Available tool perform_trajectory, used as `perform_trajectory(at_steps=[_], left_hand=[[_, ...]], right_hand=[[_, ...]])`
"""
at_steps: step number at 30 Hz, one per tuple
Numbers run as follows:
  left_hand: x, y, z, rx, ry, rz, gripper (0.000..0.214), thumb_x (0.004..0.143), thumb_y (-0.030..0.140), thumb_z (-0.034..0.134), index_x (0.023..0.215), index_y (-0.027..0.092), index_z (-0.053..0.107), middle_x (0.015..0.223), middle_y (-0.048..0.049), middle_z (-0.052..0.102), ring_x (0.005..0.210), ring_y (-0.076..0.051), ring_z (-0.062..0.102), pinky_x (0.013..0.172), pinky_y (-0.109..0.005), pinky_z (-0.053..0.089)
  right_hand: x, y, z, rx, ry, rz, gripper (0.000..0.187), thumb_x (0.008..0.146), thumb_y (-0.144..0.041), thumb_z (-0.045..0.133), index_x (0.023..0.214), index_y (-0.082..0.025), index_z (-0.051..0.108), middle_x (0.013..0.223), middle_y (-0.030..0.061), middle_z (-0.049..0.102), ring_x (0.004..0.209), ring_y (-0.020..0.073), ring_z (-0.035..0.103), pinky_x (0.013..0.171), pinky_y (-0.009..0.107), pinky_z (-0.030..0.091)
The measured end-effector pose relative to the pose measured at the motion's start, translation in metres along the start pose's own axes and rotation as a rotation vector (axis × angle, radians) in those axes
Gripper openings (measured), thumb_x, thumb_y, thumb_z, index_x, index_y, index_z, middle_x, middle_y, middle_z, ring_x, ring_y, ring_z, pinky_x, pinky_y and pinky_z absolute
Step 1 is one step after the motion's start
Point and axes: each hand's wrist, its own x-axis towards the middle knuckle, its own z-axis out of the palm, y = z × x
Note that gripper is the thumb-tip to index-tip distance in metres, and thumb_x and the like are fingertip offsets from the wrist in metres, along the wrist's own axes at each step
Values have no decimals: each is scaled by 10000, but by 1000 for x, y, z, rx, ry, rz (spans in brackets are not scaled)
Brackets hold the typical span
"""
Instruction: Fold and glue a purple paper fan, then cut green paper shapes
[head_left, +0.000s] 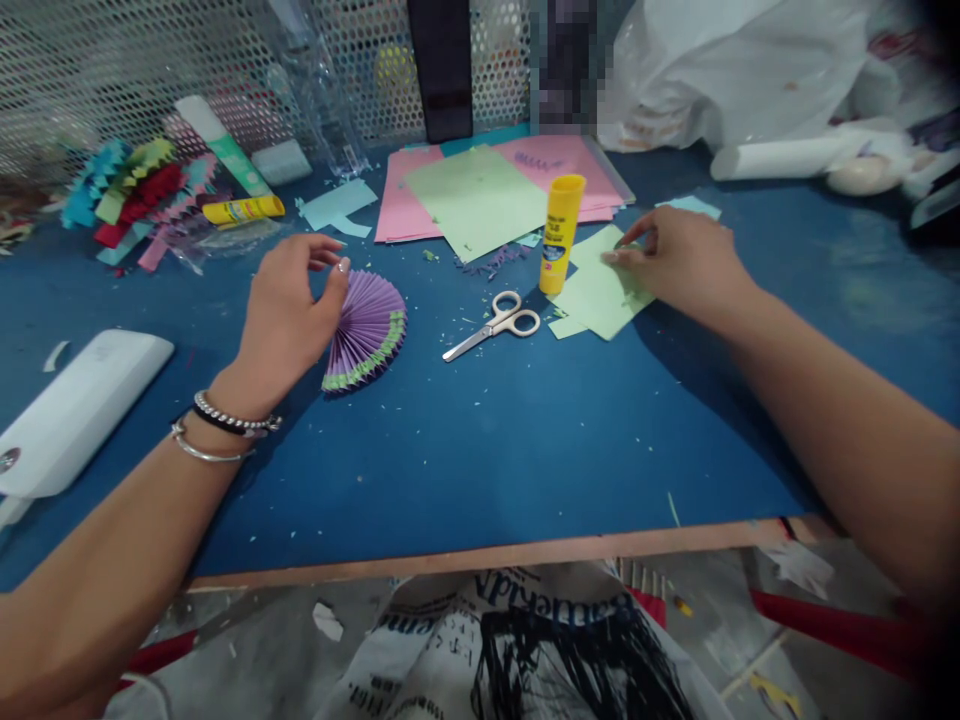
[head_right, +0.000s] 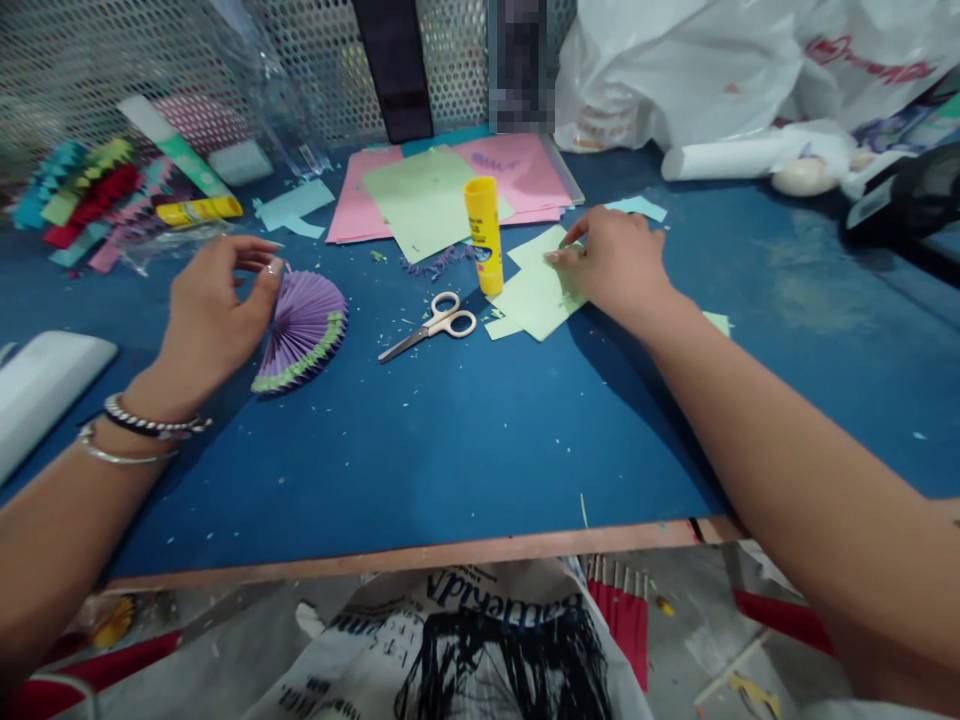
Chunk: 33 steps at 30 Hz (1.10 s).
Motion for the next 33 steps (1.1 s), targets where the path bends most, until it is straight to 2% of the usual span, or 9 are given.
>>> perform_trajectory(at_steps=[3, 7, 11, 17, 25, 27, 29, 31, 33], left_hand=[[-1, 2, 0, -1, -3, 19, 292, 867, 351, 452, 1102, 201, 541, 975, -52, 586, 915, -188, 514, 810, -320, 381], [-1, 5, 0, -1, -5, 33, 282, 867, 332, 453, 1093, 192, 548, 977, -56, 586, 919, -184, 515, 821, -311, 385], [-2, 7, -1, -22, -10, 28, 302, 871, 338, 447, 1104, 176, 551, 981, -61, 586, 923, -185, 511, 833, -312, 382], [-3, 14, -2, -62, 8, 12, 290, 857, 323, 467, 1098, 194, 564, 1003, -57, 591, 939, -192, 511, 853, -313, 375], [-15, 48, -10, -181, -11, 12, 250, 859, 319, 472, 1059, 216, 582, 1011, -43, 615, 969, -180, 541, 862, -306, 407], [-22, 63, -10, -464, -115, -100, 224, 856, 336, 482, 998, 212, 602, 959, -39, 638, 916, -172, 579, 843, -307, 432], [-28, 76, -9, -927, -358, -347, 317, 880, 416, 398, 959, 200, 617, 941, -60, 655, 875, -189, 614, 750, -314, 490], [-33, 84, -8, -1272, -585, -602, 453, 887, 493, 304, 1012, 189, 617, 1017, -90, 654, 891, -215, 627, 713, -334, 522], [-35, 88, -5, -1417, -672, -741, 432, 882, 489, 329, 1063, 210, 605, 1053, -85, 652, 900, -236, 635, 686, -349, 542]], right_hand=[[0, 0, -1, 72, 7, -53, 110, 725, -260, 636, 724, -167, 577, 703, 54, 502, 678, 149, 421, 640, 331, 313], [-2, -4, -3, 117, 65, -118, 104, 705, -107, 602, 780, -173, 575, 756, 58, 521, 763, 152, 464, 700, 310, 354], [-2, -8, -12, 293, 279, -135, 203, 702, -76, 578, 872, -184, 563, 928, 88, 576, 749, 132, 537, 671, 272, 410], [-9, -25, -34, 583, 628, -322, 343, 702, 39, 450, 939, -208, 470, 1042, 101, 581, 895, 152, 596, 611, 242, 429], [-38, -52, -35, 458, 682, -432, 267, 749, -54, 566, 966, -207, 539, 897, 50, 620, 833, 169, 585, 706, 290, 441], [-46, -57, -33, 423, 712, -585, 206, 746, -82, 594, 907, -210, 583, 893, 61, 617, 865, 189, 567, 793, 337, 445], [-56, -63, -31, 486, 644, -789, 240, 742, -68, 587, 917, -232, 590, 888, 57, 623, 883, 202, 562, 815, 376, 456], [-67, -72, -30, 575, 422, -959, 260, 751, -49, 555, 916, -249, 582, 871, 49, 603, 876, 199, 574, 804, 394, 488], [-77, -80, -28, 592, 303, -1099, 252, 776, -52, 518, 922, -251, 570, 913, 43, 561, 915, 187, 562, 831, 396, 495]])
